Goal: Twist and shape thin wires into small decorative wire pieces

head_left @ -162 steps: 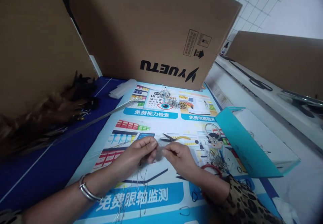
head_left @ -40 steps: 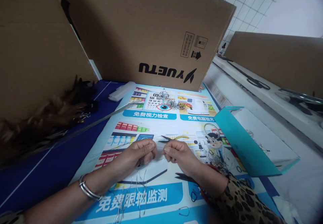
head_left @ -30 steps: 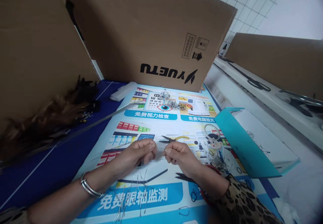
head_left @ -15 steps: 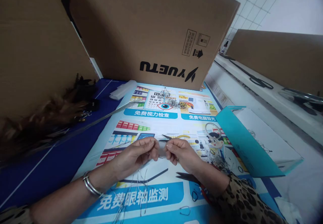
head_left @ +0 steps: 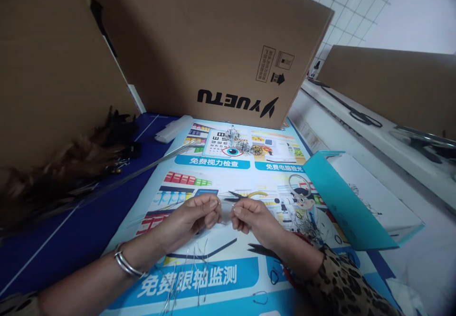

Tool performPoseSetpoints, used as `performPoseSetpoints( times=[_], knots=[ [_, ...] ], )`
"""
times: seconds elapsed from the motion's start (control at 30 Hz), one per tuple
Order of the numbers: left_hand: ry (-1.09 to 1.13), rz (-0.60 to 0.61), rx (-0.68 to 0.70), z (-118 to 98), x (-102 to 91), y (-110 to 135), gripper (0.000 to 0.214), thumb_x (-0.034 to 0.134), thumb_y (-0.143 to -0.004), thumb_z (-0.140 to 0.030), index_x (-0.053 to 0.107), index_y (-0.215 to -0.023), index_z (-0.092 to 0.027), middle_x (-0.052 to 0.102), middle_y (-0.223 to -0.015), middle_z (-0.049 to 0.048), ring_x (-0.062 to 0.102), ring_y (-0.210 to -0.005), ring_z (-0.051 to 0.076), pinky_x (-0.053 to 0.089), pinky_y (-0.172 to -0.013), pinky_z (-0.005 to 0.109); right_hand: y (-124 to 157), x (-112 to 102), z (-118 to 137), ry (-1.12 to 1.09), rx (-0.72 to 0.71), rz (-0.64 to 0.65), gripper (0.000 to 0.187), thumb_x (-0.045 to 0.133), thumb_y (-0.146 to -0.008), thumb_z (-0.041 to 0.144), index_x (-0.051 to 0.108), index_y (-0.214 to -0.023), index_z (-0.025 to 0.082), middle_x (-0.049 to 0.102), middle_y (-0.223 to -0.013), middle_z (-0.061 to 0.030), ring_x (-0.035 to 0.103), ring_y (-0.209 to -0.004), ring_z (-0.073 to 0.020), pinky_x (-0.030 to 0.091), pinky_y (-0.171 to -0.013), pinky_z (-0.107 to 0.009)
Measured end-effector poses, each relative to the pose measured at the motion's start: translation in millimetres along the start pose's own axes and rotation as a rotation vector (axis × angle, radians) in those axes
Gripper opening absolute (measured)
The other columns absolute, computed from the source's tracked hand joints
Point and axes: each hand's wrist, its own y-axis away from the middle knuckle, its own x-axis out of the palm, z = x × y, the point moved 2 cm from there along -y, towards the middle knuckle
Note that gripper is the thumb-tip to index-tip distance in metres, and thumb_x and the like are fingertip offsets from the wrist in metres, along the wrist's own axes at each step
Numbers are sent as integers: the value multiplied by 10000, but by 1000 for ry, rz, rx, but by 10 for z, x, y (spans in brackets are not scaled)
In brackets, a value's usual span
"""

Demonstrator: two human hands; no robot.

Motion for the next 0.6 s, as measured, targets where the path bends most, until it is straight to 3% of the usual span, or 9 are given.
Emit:
performPoseSetpoints(
  times=[0.2, 0.3, 0.43, 0.6],
  knots=[
    [-136, -24, -36, 69, -8, -19, 280, 484, -874, -366, 545, -704, -152, 471, -510, -26, 374, -519, 94, 288, -553, 228, -28, 6, 44, 109, -31, 3, 269, 566, -814, 404, 590, -760, 141, 601, -638, -1, 466, -548, -62, 287, -493, -181],
    [-115, -8, -35, 81, 20, -26, 267, 496, -868, -362, 567, -732, -143, 457, -489, -34, 391, -512, 93, 303, -561, 230, -44, 14, 10, 55, 14, 8, 275, 583, -796, 417, 571, -747, 146, 578, -622, 8, 455, -508, -59, 285, -444, -172],
    [-23, 40, -30, 74, 53, -27, 260, 512, -858, -346, 549, -693, -148, 453, -490, -28, 519, -622, 144, 379, -676, 275, -36, 51, -28, -86, 75, 73, 285, 608, -770, 436, 540, -769, 159, 531, -574, 22, 542, -529, -97, 302, -394, -159],
    [-22, 26, -51, 96, 23, -25, 241, 513, -859, -338, 554, -709, -154, 378, -459, -60, 384, -508, 94, 394, -680, 272, -13, 74, -22, -132, 109, 50, 249, 613, -775, 392, 514, -754, 165, 494, -522, 44, 488, -450, -79, 313, -381, -164]
  ],
)
